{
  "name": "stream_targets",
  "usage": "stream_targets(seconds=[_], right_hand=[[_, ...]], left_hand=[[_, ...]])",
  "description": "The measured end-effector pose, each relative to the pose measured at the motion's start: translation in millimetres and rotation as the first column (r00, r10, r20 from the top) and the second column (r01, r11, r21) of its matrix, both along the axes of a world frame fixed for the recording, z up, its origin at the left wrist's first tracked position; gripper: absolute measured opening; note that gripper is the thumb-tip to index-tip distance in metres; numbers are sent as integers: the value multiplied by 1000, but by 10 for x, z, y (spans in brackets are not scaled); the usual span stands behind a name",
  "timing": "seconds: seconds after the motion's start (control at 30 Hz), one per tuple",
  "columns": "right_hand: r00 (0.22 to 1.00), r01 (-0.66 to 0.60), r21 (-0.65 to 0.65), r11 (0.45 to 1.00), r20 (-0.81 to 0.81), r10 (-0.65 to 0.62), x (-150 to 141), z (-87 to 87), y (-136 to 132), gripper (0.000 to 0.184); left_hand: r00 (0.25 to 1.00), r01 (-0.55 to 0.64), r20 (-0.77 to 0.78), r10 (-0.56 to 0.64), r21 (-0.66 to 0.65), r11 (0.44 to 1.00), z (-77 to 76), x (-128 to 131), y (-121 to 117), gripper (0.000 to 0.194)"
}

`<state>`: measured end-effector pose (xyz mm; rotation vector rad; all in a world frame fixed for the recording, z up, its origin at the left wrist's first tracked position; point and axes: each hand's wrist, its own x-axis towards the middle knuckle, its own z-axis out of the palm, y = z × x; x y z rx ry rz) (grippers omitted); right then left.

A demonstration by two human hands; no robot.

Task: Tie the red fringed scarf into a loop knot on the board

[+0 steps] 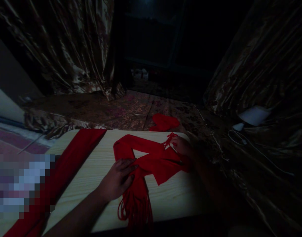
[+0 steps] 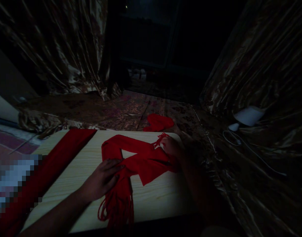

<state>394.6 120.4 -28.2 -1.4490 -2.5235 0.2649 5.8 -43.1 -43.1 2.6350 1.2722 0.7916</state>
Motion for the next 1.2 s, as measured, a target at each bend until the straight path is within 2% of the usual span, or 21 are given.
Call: stream_targets(seconds=[0.07,0.13,0.23,0.37,0.47,0.63,0.73,0.83,0.87,0.93,0.97,1.03,1.07,1.1,1.13,1.2], right_hand=[[997,-74,52,996,-27,76,16,-80,38,66],[995,-95,33,995,-24,96,86,-145,108,86],[996,-90,-40,995,1,90,222,-199,246,97],[993,-94,-105,990,62,101,309,-223,380,88],[990,-91,-108,990,94,101,288,-224,415,78],[988,-74,-88,993,126,85,196,-171,390,74],[995,-41,-96,995,90,49,119,-83,315,66],[1000,-30,-202,979,-3,30,27,33,211,51],[999,-7,-208,978,-50,-3,0,70,174,47],[972,141,-75,987,-179,-152,-37,126,88,42],[934,269,5,963,-243,-260,-46,143,37,39],[828,513,85,854,-313,-466,-47,155,-93,31],[783,591,84,802,-301,-545,-43,150,-172,29],[759,631,63,773,-255,-599,-40,139,-259,26],[758,641,29,767,-186,-625,-38,125,-349,24],[790,610,-50,791,-42,-612,-46,93,-523,19]], left_hand=[[1000,-9,8,9,-23,1000,22,12,-14,44],[1000,-10,19,10,-39,999,49,26,-27,45],[999,-12,40,14,-52,999,93,41,-40,46],[998,-24,47,28,-84,996,134,47,-45,48],[998,-32,54,37,-92,995,142,51,-46,49],[998,-31,56,37,-96,995,136,55,-53,46],[998,-26,58,31,-95,995,120,46,-51,45],[998,-25,57,31,-99,995,89,30,-41,44],[998,-23,56,28,-101,995,76,24,-37,43],[998,-16,56,21,-99,995,51,12,-28,42],[998,-11,57,16,-97,995,39,6,-23,42],[998,-3,56,8,-92,996,19,-4,-13,42],[999,0,52,4,-90,996,9,-9,-7,42],[999,3,45,1,-89,996,-2,-13,-1,42],[999,8,38,-4,-86,996,-14,-18,6,41],[999,14,32,-11,-72,997,-43,-26,21,41]])
